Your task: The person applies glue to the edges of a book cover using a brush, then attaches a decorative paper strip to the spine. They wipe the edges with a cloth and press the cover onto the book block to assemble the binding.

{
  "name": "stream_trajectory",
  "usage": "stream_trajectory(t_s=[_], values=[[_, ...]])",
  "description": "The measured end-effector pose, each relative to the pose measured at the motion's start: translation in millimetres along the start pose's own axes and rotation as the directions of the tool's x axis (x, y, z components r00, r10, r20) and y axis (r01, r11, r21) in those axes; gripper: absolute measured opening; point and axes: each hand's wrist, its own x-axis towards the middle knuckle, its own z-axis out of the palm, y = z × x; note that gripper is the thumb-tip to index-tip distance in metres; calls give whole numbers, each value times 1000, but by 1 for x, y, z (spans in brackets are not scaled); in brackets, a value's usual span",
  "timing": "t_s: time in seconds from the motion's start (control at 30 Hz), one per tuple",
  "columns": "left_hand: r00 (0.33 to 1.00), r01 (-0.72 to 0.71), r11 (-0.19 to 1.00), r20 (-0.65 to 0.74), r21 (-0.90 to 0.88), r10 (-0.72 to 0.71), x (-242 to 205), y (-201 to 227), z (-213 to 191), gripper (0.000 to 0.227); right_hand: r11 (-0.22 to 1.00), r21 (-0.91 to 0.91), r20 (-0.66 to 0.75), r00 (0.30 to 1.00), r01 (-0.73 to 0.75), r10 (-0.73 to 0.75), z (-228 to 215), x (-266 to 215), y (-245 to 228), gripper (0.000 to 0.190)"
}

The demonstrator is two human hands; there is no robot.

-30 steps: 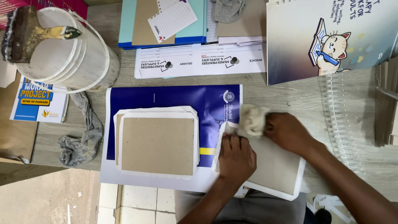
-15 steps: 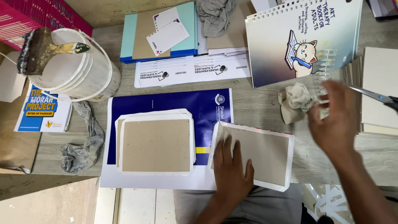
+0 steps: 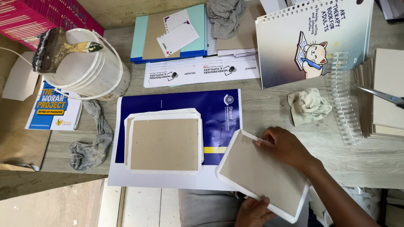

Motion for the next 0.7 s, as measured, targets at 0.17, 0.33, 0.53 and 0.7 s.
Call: stream_trajectory(t_s=[0.17,0.33,0.53,0.7], values=[[899,-386,839,-48,384,436,-47,27,10,38,899,390,179,974,-199,138,-15,-29,26,36],[834,-359,260,183,896,520,-105,149,45,11,849,468,143,969,-245,200,-31,-63,39,28],[933,-255,-591,356,765,57,-69,223,119,13,940,-246,-383,868,234,-317,-20,-66,48,70],[879,-290,-717,472,634,61,10,230,151,31,870,-458,178,978,182,-111,-11,-8,34,65]])
